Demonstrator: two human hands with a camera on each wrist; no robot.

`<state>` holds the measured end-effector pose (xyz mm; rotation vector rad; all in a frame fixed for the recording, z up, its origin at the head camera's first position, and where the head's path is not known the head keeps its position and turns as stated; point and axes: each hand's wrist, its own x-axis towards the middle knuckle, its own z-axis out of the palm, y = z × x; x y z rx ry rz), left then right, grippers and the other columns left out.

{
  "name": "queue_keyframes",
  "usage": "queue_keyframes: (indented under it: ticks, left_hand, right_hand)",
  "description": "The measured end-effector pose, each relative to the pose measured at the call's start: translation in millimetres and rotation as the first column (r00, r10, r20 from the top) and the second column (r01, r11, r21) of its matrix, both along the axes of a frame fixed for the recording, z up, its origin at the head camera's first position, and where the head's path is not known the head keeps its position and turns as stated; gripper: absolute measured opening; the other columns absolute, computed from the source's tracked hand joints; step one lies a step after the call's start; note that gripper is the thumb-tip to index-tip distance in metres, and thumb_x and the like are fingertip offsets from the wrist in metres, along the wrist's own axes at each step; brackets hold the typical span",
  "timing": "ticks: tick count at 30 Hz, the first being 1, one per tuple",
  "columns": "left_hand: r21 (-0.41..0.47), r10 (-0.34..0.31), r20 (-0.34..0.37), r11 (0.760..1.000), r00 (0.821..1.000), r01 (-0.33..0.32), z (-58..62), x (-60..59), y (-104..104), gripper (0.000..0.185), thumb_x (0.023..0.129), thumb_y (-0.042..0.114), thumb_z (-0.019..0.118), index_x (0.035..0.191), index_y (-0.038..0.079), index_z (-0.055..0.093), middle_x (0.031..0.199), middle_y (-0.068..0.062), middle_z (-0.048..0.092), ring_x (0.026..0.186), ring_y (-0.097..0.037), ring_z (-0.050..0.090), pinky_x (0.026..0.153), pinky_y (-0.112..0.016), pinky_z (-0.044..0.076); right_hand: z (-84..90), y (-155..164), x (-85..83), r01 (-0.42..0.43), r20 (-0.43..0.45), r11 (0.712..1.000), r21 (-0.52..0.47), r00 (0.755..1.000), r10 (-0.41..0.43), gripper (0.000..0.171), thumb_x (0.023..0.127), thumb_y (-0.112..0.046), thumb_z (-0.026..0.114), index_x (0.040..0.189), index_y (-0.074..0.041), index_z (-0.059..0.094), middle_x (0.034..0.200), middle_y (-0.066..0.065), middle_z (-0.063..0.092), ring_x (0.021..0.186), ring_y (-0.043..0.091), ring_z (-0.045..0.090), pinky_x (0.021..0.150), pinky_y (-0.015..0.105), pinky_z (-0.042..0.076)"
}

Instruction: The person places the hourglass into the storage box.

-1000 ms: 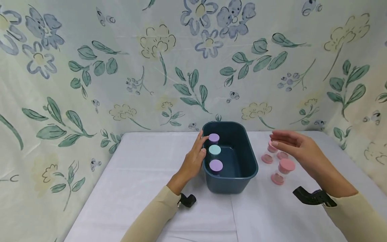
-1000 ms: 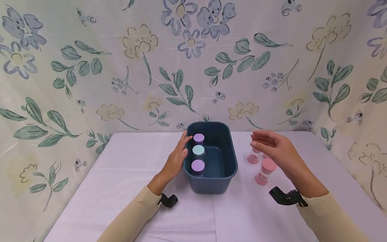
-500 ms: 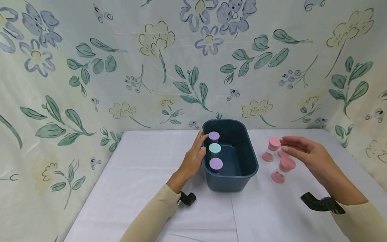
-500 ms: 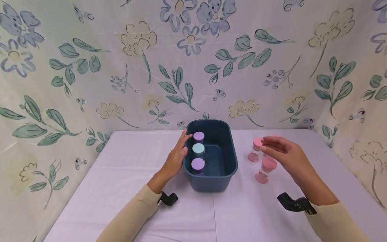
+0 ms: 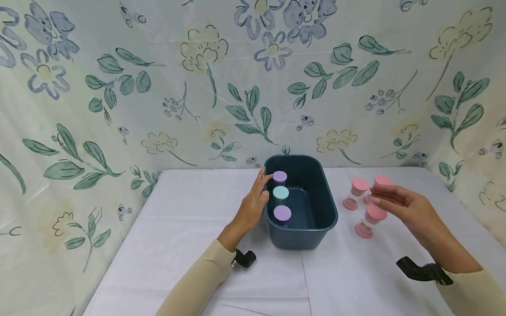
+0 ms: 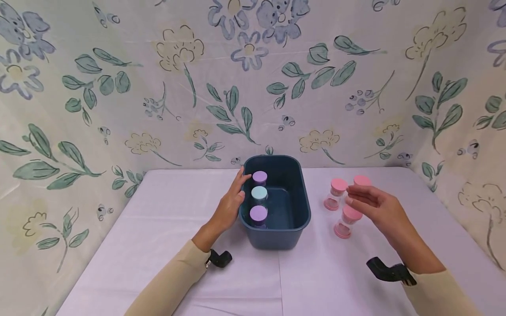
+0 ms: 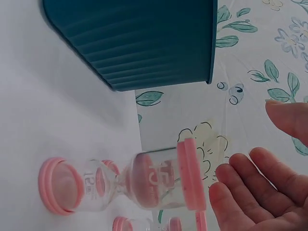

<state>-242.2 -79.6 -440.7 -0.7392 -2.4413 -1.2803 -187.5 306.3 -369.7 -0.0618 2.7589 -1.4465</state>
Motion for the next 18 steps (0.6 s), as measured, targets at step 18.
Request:
queue_keyframes:
  ticks: [18]
  left_hand:
    - [0.009, -0.009, 0.001, 1.0, 1.0, 0.009, 0.2, -0.9, -0.1, 0.05, 0.101, 0.024, 0.03, 0.151, 0.021, 0.029, 0.163, 0.003, 0.006, 0.146, -0.015, 0.016, 0.108, -0.058, 0.028]
  right_hand:
    - [-19.3, 11.8, -1.5, 0.046, 0.003, 0.998, 0.049, 0.999, -0.046, 0.071, 0.089, -0.051, 0.061, 0.145, -0.012, 0.041, 0.142, 0.012, 0.05, 0.104, -0.015, 0.05, 0.087, 0.027, 0.052]
